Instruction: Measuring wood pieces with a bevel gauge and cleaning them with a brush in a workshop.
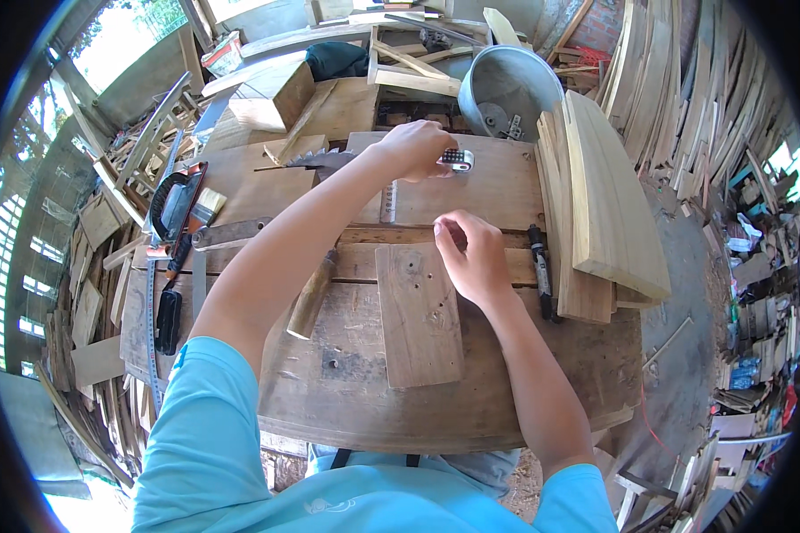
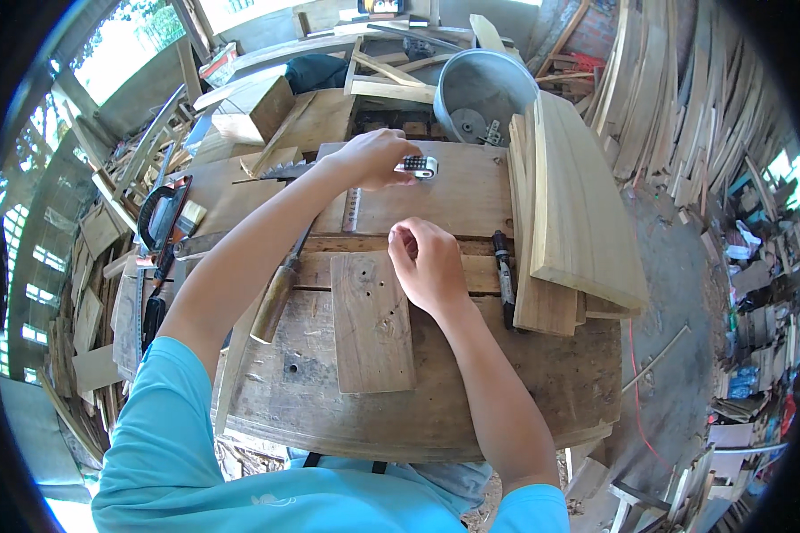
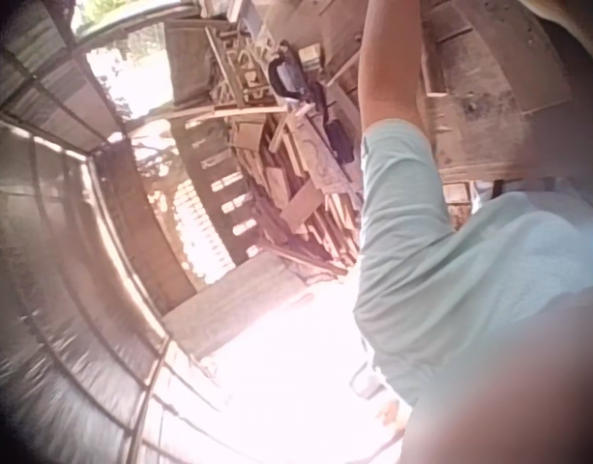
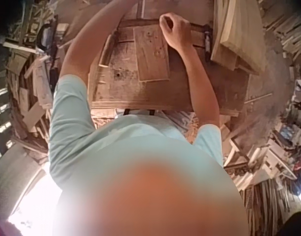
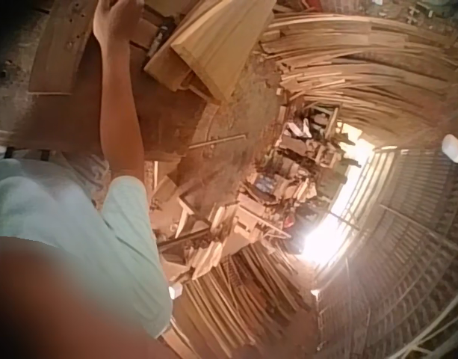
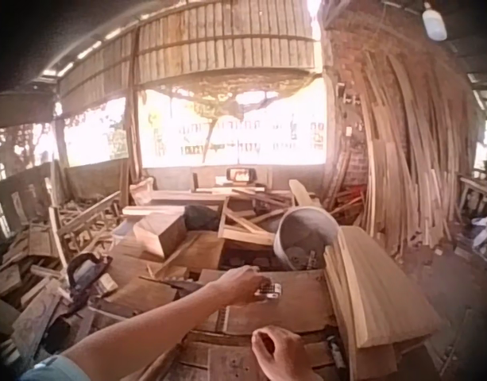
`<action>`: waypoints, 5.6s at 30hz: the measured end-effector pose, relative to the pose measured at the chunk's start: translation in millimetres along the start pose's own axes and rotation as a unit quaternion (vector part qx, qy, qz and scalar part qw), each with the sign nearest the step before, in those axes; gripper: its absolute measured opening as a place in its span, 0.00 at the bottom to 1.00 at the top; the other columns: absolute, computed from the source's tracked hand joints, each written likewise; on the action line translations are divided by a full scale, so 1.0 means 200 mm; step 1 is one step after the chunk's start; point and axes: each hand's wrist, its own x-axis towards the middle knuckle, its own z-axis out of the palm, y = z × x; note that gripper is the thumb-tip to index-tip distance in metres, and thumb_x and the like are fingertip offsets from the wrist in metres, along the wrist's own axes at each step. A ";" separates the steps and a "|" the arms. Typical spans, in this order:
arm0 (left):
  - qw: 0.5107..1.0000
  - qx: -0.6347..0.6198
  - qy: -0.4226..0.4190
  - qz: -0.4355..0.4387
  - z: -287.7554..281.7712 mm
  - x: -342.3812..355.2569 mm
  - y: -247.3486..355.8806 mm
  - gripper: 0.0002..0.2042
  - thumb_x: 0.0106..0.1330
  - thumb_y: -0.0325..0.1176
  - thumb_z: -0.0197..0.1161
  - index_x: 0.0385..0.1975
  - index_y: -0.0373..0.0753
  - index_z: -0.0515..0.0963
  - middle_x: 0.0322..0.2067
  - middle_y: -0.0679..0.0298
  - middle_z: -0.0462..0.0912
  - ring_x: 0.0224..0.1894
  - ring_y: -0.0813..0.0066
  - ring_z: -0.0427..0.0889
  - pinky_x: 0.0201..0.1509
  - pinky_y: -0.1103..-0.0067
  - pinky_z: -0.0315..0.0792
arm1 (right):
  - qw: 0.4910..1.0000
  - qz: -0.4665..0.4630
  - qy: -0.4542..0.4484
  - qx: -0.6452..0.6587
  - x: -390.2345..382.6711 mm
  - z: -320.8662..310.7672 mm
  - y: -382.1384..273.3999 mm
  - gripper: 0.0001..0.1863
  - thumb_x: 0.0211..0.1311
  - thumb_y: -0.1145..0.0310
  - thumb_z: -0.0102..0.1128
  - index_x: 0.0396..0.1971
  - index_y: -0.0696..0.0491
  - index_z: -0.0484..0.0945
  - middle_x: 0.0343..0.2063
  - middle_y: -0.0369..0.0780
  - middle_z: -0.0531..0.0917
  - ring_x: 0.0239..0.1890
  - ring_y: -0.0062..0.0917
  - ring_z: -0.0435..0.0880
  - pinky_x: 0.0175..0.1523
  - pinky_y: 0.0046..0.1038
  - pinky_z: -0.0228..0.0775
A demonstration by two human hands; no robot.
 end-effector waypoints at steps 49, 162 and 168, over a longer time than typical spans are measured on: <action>0.709 -0.598 0.167 -0.333 -0.19 -1.72 0.78 0.17 0.82 0.35 0.51 0.60 0.28 0.72 0.30 0.59 0.84 0.24 0.80 0.80 0.26 0.82 0.75 | 0.974 -0.211 0.035 -0.071 -0.10 0.00 -0.41 0.29 0.55 0.72 0.73 0.60 0.51 0.78 0.65 0.47 0.72 0.63 0.43 0.74 0.64 0.44 0.70; 0.491 -0.782 0.310 -0.225 -0.17 -1.08 0.64 0.17 0.80 0.48 0.55 0.55 0.41 0.69 0.34 0.68 0.76 0.34 0.82 0.75 0.39 0.81 0.71 | 0.985 -0.070 -0.120 0.105 -0.23 0.05 -0.52 0.25 0.73 0.61 0.57 0.60 0.64 0.71 0.40 0.53 0.84 0.38 0.42 0.87 0.45 0.39 0.79; 0.546 -0.733 0.312 -0.259 -0.17 -1.07 0.67 0.19 0.79 0.48 0.58 0.54 0.38 0.68 0.38 0.64 0.78 0.37 0.79 0.82 0.41 0.79 0.78 | 0.983 -0.096 -0.134 0.084 -0.23 0.04 -0.50 0.31 0.68 0.59 0.64 0.62 0.64 0.68 0.46 0.56 0.83 0.43 0.46 0.88 0.48 0.41 0.80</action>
